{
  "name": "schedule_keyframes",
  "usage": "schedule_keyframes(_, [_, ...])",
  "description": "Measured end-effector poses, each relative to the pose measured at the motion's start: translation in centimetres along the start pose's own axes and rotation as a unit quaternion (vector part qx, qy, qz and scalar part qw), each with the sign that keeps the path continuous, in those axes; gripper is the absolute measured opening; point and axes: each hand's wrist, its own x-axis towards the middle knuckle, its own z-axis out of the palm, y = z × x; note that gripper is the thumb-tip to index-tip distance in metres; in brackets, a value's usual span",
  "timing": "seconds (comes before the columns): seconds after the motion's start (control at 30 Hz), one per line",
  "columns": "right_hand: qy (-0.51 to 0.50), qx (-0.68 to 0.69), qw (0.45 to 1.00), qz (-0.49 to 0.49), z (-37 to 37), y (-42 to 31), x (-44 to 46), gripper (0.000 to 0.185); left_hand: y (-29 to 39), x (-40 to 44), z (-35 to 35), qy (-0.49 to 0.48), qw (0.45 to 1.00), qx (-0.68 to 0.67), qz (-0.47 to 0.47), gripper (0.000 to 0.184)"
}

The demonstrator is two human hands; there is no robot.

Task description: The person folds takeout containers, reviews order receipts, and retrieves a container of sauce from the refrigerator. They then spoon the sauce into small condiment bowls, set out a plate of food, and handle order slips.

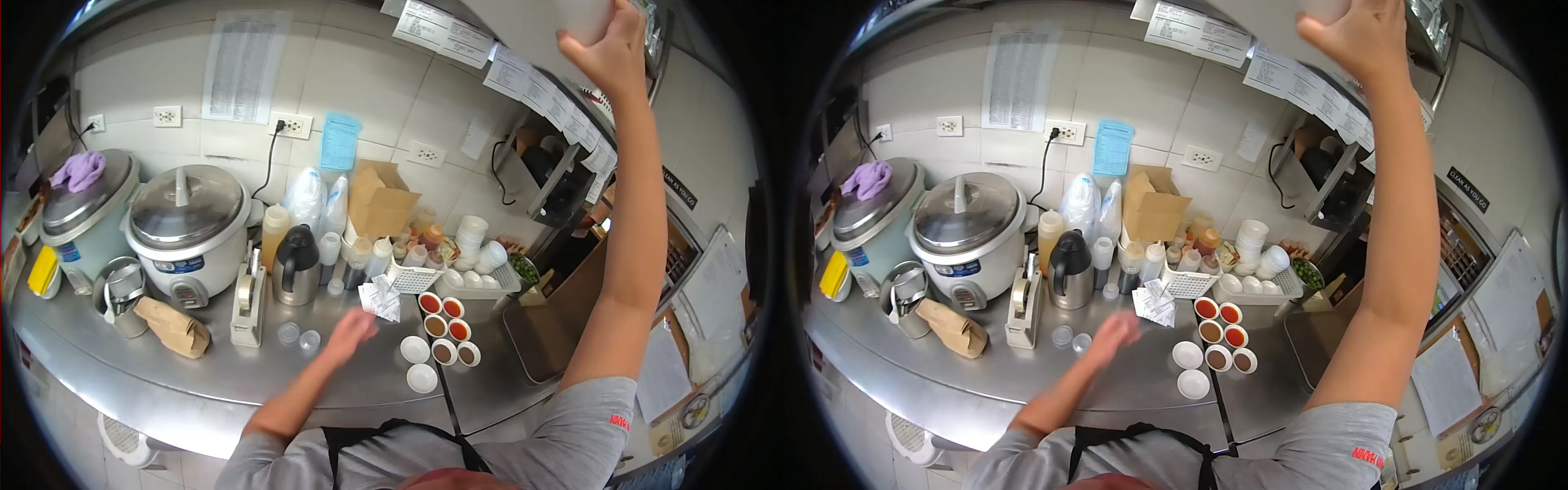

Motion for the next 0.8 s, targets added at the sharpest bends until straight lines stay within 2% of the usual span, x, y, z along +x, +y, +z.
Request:
schedule_keyframes(0.03, [0.015,0.026,0.999,-0.023,-0.2,-1.5,-1.2,0.07,0.3,-0.5,-0.8,0.007,1.0,0.009,-0.002,0.067])
schedule_keyframes(0.07, [0.031,0.051,0.997,-0.047,-0.6,-2.8,-2.5,0.067,5.3,1.1,0.0,-0.039,0.996,-0.05,0.06,0.069])
schedule_keyframes(0.1, [0.032,0.07,0.993,-0.088,-4.5,-0.8,-3.7,0.069,9.1,2.2,5.4,-0.091,0.979,-0.115,0.138,0.07])
schedule_keyframes(0.17, [0.048,0.125,0.983,-0.128,-6.9,-2.1,-8.3,0.072,14.5,2.5,7.8,-0.143,0.956,-0.169,0.191,0.08])
schedule_keyframes(0.23, [-0.054,0.193,0.975,-0.097,-10.2,-4.5,-14.5,0.054,15.4,1.8,7.6,-0.178,0.939,-0.227,0.189,0.086])
schedule_keyframes(0.27, [-0.139,0.217,0.962,-0.091,-12.1,-5.9,-17.5,0.035,15.7,1.1,7.4,-0.196,0.927,-0.256,0.19,0.09])
schedule_keyframes(0.33, [-0.213,0.296,0.917,-0.159,-15.3,-8.5,-22.7,0.021,14.0,-1.8,7.0,-0.181,0.939,-0.257,0.14,0.096])
schedule_keyframes(0.37, [-0.112,0.363,0.912,-0.153,-15.6,-10.0,-25.9,0.03,11.7,-3.3,6.0,-0.166,0.95,-0.244,0.106,0.097])
schedule_keyframes(0.4, [-0.098,0.377,0.911,-0.133,-16.3,-11.4,-28.6,0.037,10.2,-5.2,5.6,-0.146,0.954,-0.241,0.106,0.097])
schedule_keyframes(0.43, [-0.098,0.409,0.901,-0.104,-16.7,-12.6,-30.7,0.035,8.5,-7.2,5.4,-0.128,0.957,-0.239,0.103,0.097])
schedule_keyframes(0.6, [-0.08,0.515,0.853,-0.043,-18.2,-19.8,-37.5,0.031,2.0,-15.0,3.2,0.096,0.968,-0.203,0.117,0.086])
schedule_keyframes(0.7, [-0.059,0.56,0.826,-0.025,-19.6,-24.6,-39.4,0.028,1.1,-18.2,1.5,0.352,0.924,-0.096,0.115,0.058])
schedule_keyframes(0.8, [-0.047,0.611,0.79,-0.025,-20.4,-28.8,-40.9,0.027,-1.2,-23.0,-1.9,0.369,0.919,-0.103,0.096,0.051])
